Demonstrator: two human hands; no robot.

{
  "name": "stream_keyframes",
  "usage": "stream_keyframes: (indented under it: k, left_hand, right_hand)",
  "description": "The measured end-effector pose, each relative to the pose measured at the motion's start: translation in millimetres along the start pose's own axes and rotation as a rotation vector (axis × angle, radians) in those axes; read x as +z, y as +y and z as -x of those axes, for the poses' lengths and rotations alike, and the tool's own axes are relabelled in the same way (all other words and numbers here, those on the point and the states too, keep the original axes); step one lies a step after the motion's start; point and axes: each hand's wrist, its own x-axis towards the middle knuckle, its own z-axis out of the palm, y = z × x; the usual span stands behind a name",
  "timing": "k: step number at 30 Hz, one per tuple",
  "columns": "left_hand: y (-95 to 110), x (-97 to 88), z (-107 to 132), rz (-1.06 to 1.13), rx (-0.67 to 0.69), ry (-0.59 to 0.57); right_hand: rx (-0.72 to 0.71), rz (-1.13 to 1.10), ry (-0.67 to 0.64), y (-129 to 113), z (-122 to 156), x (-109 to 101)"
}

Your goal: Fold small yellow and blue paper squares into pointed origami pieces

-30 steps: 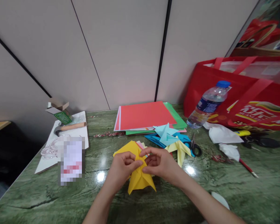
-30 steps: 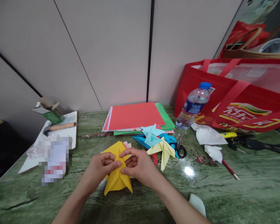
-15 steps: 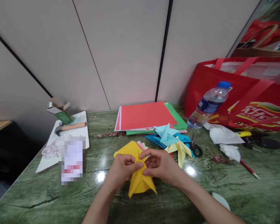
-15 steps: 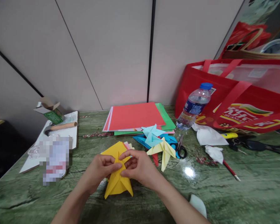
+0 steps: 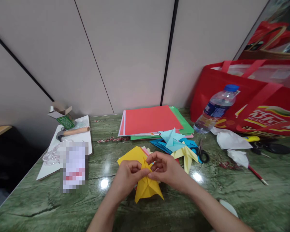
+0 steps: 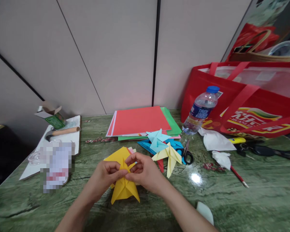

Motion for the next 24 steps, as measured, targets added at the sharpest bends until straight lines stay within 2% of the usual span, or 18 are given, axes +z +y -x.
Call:
stream_keyframes:
  k: [7,24]
  left_hand:
    - [4.8,4.0,2.1,-0.055,0.054,0.007]
    - [-0.4,11.5,1.6,-0.016,0.018,-0.007]
  right_hand:
    - [0.038,-0.018,0.042,-0.7,-1.6,-1.9]
    - [-0.089,0.146,0.129,-6.8,0.0,3.7]
